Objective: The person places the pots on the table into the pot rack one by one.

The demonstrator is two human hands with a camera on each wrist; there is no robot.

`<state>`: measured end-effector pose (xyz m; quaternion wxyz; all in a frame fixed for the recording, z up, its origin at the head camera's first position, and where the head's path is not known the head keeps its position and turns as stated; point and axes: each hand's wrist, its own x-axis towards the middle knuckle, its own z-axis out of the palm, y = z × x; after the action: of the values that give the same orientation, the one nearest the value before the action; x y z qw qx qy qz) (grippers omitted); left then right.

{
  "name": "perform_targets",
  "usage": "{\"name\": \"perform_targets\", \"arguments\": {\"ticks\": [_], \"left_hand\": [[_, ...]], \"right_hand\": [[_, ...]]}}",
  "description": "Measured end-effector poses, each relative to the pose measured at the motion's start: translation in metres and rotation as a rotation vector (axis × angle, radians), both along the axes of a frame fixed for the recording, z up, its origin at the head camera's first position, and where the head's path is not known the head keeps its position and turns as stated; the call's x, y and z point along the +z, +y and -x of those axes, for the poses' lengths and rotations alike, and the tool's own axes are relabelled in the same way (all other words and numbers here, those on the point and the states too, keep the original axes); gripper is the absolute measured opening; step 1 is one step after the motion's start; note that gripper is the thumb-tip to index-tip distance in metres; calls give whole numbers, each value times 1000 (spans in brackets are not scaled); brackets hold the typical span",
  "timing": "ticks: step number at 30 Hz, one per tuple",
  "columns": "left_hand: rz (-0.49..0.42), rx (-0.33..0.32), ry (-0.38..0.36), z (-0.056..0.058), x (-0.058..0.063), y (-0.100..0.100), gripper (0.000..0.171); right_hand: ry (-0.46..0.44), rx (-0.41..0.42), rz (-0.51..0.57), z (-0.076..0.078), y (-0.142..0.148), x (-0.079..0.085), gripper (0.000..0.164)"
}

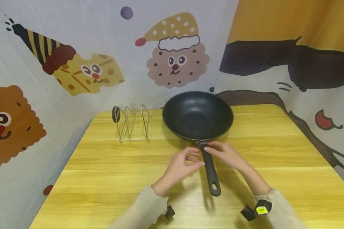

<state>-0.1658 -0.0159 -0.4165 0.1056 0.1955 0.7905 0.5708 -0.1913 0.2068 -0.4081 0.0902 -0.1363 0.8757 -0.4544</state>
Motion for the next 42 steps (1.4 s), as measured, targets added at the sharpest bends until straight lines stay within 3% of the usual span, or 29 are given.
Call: {"name": "perform_targets", "arguments": {"ticks": [12,17,21,35,42], "left_hand": [[-65,16,-103,-7,-4,10,56],[-211,-9,-228,-9,-5,14,62],[-276,-15,-291,-11,-5,17,67],[-415,-11,-439,-17,-4,25,75],[-505,-57,-493,-20,-4,31,63]], "right_hand": [[-86,52,168,-1,0,-3,45],[-94,40,167,-1,-1,-4,47],[-98,36,164,0,-1,-6,47],[-138,4,175,1,0,-8,48],[-161,-17,184,-1,-1,-7,49]]}}
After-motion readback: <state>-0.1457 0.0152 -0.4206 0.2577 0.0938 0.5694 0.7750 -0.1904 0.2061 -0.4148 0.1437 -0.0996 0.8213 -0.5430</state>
